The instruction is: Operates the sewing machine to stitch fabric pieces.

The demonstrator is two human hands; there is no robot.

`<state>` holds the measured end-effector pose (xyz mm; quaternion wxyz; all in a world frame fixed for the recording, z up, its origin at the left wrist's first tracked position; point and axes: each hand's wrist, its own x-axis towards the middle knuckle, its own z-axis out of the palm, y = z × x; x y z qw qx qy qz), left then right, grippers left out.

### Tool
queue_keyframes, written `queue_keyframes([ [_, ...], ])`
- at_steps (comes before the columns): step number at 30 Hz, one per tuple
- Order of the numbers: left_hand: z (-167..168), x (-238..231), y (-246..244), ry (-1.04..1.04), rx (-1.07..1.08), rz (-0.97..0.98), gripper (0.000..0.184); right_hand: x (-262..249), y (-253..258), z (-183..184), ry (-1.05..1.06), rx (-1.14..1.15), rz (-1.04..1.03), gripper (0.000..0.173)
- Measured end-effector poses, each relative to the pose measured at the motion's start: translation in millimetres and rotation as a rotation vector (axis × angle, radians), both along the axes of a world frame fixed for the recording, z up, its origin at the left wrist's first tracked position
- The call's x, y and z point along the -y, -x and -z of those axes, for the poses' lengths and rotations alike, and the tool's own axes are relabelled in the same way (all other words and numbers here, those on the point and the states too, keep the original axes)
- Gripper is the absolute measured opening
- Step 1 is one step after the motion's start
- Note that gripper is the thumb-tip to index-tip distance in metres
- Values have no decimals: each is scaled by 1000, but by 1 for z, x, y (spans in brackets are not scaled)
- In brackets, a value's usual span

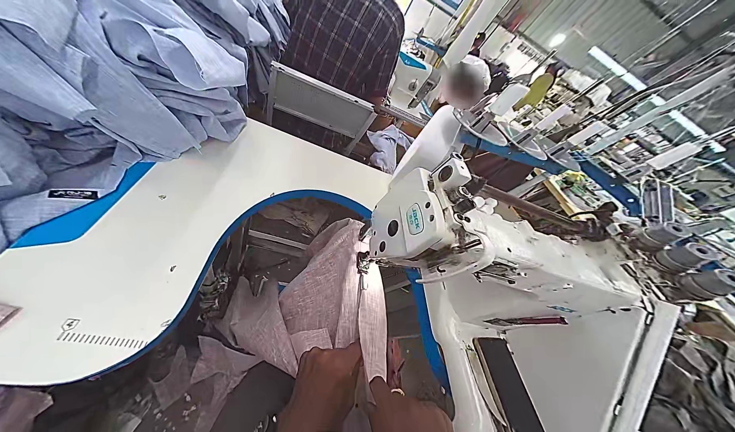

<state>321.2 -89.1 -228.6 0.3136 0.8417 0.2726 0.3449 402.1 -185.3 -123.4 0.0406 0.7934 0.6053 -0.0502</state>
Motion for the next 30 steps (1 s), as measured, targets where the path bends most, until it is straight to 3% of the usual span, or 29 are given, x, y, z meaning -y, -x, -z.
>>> queue_keyframes([
  [3,-9,-6,1,-61,-37,-3,20,2,-3,3,-95,15,-29,18],
  [11,1,7,-3,52,71,-42,25,6,-9,16,-325,-10,-77,17],
  [15,8,3,-6,231,157,59,26,6,-10,29,-494,57,-116,18],
  [19,-1,2,-10,325,133,41,20,1,-15,44,-625,170,-182,17],
  [23,5,13,-10,255,228,-53,17,-11,-23,62,-756,121,-111,10],
  [27,22,7,-28,79,342,-168,16,-24,-33,89,-957,66,-110,18],
  [30,23,-5,-38,21,352,-213,19,-28,-35,95,-954,64,-91,23],
])
